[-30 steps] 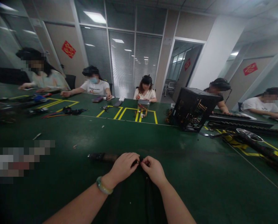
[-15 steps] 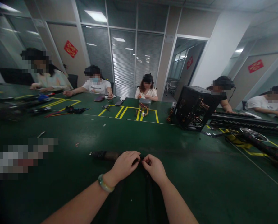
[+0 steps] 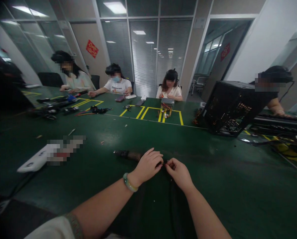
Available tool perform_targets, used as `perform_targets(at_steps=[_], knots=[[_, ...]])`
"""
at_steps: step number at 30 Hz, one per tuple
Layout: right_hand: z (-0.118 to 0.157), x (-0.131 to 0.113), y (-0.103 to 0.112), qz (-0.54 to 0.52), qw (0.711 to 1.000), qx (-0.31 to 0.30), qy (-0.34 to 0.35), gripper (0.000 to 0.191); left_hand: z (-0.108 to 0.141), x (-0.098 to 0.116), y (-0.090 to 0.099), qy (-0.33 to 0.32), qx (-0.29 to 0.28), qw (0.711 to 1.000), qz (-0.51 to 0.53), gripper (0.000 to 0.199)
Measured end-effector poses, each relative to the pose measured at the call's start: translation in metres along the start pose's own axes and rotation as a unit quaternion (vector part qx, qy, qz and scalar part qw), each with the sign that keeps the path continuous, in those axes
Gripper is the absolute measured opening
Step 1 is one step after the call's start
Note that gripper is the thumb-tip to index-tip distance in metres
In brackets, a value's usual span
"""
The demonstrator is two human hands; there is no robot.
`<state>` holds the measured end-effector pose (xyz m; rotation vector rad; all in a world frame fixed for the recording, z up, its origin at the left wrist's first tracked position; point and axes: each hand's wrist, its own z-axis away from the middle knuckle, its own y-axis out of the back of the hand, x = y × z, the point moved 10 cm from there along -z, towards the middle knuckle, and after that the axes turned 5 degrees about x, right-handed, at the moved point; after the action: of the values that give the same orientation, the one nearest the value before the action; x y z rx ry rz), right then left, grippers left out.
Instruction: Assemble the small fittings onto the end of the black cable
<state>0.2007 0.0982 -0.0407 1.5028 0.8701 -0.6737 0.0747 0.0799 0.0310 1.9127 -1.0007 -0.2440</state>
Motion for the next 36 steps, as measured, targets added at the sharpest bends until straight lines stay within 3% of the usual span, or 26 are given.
perform_targets(at_steps=[36], knots=[[0.003,-0.009,0.004,-0.006,1.0,0.003,-0.001,0.013,0.003,-0.006,-0.007,0.018,0.001,0.999,0.03,0.007]])
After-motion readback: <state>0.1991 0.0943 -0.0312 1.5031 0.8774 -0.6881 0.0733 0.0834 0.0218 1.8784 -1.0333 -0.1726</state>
